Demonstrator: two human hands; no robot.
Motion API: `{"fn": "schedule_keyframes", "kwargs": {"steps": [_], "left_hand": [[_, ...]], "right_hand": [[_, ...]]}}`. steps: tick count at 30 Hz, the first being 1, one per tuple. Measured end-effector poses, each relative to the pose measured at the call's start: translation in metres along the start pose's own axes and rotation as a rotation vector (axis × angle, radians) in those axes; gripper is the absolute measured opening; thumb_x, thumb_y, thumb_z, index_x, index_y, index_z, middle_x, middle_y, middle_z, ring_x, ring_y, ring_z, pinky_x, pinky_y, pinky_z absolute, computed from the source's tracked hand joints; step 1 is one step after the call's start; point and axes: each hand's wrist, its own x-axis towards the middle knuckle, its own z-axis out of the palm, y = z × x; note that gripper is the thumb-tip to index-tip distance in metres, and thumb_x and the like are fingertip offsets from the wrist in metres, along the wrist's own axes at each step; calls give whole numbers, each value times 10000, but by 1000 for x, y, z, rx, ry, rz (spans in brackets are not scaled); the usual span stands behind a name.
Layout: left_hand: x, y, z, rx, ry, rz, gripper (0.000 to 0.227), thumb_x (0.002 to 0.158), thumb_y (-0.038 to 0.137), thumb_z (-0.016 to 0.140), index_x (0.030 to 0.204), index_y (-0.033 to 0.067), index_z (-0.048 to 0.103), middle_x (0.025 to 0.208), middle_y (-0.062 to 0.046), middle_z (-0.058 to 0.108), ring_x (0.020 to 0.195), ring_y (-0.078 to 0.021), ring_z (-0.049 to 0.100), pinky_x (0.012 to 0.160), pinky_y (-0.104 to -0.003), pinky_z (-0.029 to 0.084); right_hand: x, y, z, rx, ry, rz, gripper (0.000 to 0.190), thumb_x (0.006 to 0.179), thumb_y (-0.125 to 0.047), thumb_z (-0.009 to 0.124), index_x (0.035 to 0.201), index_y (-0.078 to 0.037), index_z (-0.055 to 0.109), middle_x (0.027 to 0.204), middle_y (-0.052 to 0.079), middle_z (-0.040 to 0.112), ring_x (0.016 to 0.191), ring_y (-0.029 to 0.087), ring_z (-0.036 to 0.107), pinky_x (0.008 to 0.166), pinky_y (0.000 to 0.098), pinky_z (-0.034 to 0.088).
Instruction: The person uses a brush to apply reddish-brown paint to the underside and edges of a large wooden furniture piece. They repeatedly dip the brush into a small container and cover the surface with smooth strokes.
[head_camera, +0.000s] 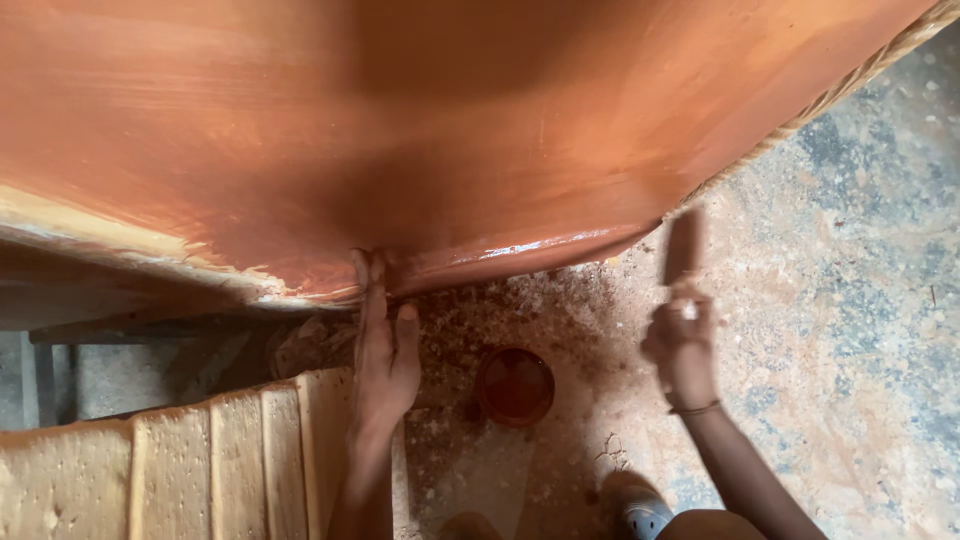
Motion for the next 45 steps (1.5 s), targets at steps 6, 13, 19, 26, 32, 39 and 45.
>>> {"fn": "schedule_keyframes", "kwargs": {"steps": [6,13,19,26,32,39,45], "left_hand": [[1,5,-1,5,1,-27,623,1049,106,407,1633,37,202,1745,-175,3,1613,-363,75,1286,-485,147],[-1,9,-1,34,6,-22,626,1048,121,422,1629,29,207,1741,-186,26,1604,-370,109,1277,-478,165],[-1,4,-2,59,19,15,621,1058,127,445,1624,12,217,1738,-197,67,1614,-365,116,1286,-456,163],[-1,3,0,41,16,-1,649,1045,113,454,1624,-9,190,1734,-208,70,1603,-353,117,1280,-451,158],[-4,12,-2,70,52,116,611,1060,110,465,1620,11,243,1735,-209,129,1617,-360,142,1299,-448,170],[-12,8,-7,64,33,87,614,1057,119,448,1623,1,241,1734,-217,138,1615,-365,137,1298,-449,165],[-6,6,-2,120,51,135,591,1078,154,475,1617,12,279,1735,-204,141,1622,-379,122,1305,-470,154]], "right_hand": [[-27,50,59,-543,-496,-181,236,1096,-196,457,1275,-105,583,1129,65,518,959,141,571,769,313,596],[-12,33,38,-367,-377,-47,314,1051,-98,447,1338,-188,541,959,28,552,809,127,500,689,262,471],[-11,-28,-18,-71,106,55,461,1016,35,426,1394,-227,430,675,-51,437,470,76,351,358,219,303],[-48,-123,-12,-701,-84,-552,592,1033,12,467,1568,-63,226,1271,185,544,622,83,447,486,219,419],[3,-63,19,-1093,-155,-403,578,1110,-28,439,1631,1,189,1530,235,451,694,173,617,664,318,588],[-30,4,-4,-762,-274,10,555,1026,0,487,1550,-56,313,1601,177,456,1169,126,634,763,226,587],[-38,-121,45,-465,-434,-49,639,996,4,434,1601,-120,271,823,79,474,485,73,419,359,229,411]]}}
